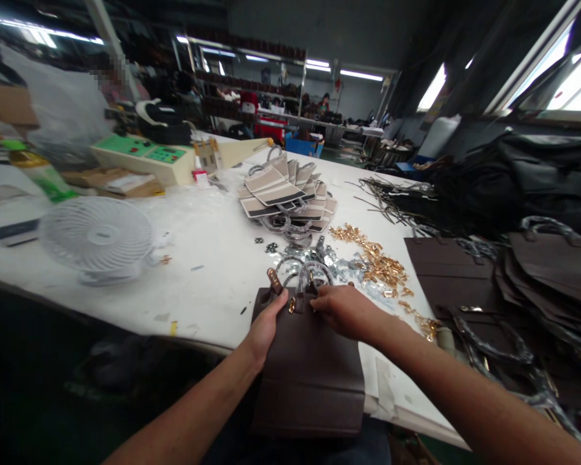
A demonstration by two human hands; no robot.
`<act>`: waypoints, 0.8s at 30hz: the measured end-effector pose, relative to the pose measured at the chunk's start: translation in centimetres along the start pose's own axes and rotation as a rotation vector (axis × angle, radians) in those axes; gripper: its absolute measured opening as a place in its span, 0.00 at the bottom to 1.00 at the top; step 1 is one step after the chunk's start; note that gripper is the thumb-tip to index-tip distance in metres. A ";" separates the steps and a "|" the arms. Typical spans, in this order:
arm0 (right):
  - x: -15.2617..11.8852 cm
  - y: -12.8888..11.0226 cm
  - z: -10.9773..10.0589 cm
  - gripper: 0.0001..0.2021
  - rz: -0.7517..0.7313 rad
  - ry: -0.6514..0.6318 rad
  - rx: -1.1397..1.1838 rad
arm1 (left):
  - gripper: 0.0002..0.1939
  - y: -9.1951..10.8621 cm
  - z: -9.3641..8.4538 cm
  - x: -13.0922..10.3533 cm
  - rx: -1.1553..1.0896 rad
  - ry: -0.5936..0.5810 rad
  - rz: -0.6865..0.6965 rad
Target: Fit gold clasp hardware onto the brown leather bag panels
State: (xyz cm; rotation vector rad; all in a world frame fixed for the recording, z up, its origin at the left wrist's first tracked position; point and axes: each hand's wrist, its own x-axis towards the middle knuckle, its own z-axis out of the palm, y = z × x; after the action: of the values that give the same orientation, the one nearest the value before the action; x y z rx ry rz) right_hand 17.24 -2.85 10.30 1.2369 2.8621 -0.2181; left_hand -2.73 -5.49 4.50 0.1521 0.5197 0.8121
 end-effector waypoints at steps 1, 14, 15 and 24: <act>0.1 0.1 0.0 0.11 -0.007 -0.003 0.010 | 0.24 0.0 0.0 0.0 -0.004 0.005 -0.007; -0.5 -0.6 1.1 0.13 0.062 0.054 -0.081 | 0.24 -0.1 -0.2 0.3 -0.049 0.001 -0.009; -0.7 -0.8 1.2 0.14 0.070 0.056 -0.080 | 0.24 -0.1 -0.2 0.3 -0.052 -0.013 -0.009; -0.8 -1.3 0.4 0.15 0.148 0.033 0.031 | 0.22 -0.1 0.2 -0.2 -0.043 0.046 0.018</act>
State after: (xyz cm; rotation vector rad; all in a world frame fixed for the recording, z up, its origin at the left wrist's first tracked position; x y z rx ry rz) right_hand 16.83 -4.40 10.18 1.4636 2.7874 -0.2416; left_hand -2.69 -5.66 4.72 0.0989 0.5442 0.8450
